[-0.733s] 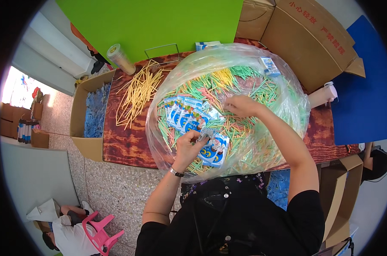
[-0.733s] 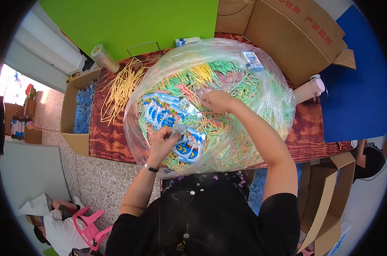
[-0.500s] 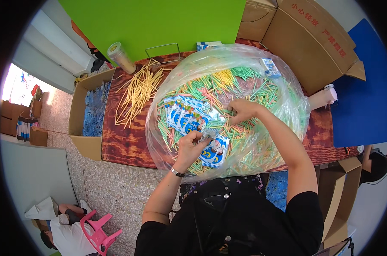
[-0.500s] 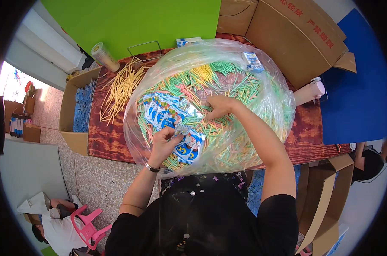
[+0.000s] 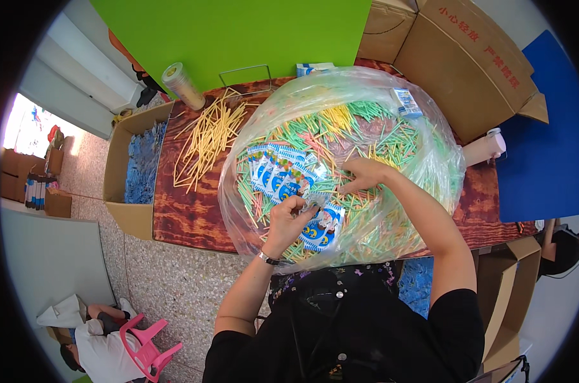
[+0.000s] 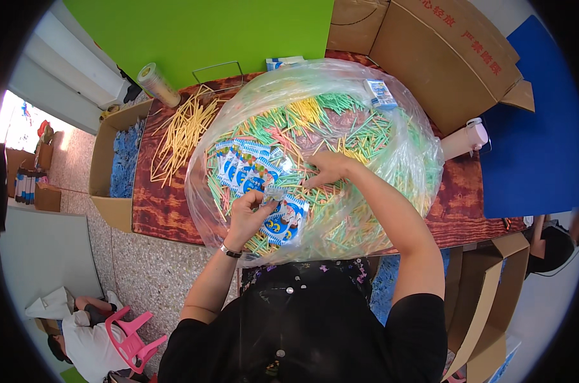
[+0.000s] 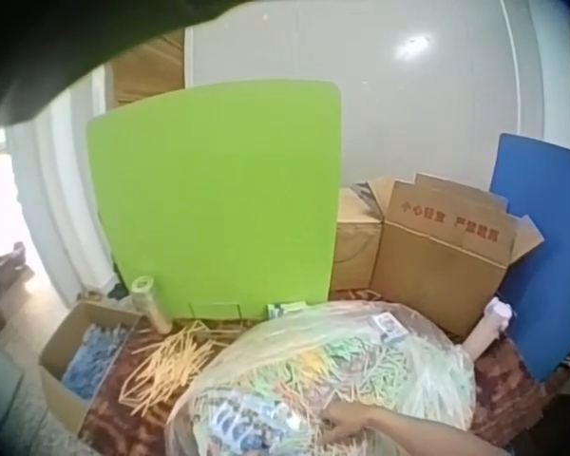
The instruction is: Picking specific blue packaged items from a large bag containing mixed-color items and placing them into a box.
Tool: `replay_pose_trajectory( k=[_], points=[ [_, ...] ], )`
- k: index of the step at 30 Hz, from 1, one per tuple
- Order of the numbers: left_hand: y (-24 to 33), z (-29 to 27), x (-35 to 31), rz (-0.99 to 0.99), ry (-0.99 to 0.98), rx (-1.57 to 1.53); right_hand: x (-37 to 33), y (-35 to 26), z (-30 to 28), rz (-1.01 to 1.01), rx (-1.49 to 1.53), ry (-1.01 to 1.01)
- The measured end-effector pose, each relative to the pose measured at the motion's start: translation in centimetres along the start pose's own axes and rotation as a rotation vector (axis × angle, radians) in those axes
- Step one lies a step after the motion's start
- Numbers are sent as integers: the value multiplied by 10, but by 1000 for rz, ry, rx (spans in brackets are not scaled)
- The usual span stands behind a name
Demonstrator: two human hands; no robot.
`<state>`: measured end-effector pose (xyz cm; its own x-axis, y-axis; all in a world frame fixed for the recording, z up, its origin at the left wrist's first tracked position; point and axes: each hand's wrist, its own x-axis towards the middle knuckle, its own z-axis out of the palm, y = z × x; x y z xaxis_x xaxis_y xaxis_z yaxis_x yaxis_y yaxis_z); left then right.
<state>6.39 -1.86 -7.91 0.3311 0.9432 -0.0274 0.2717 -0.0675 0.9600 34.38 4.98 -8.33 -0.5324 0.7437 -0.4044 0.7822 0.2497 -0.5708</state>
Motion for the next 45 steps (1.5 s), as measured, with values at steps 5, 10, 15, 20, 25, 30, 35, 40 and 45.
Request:
replay_pose_trajectory(
  k=[5,10,15,20,25,30,35,40,45],
  points=[
    [6,-1,1,29,9,15,-3,-2,2,-20,69,48],
    [7,0,2,23,16,23,-1,13,13,-8,-15,84],
    [4,-3,0,15,32,6,-5,-12,3,68,19,200],
    [12,-3,-1,32,50,16,1,3,-24,47,10,284],
    [13,-1,-2,44,68,26,28,3,-42,292,-280,201],
    [8,-8,-3,56,70,-12,14,6,-53,153,-265,353],
    [13,-8,-1,61,65,7,-4,30,-28,256,-308,350],
    [7,-5,-3,68,61,5,-3,-1,-20,297,-376,355],
    [13,-7,-3,67,63,19,-2,6,-17,210,-410,338]
  ],
)
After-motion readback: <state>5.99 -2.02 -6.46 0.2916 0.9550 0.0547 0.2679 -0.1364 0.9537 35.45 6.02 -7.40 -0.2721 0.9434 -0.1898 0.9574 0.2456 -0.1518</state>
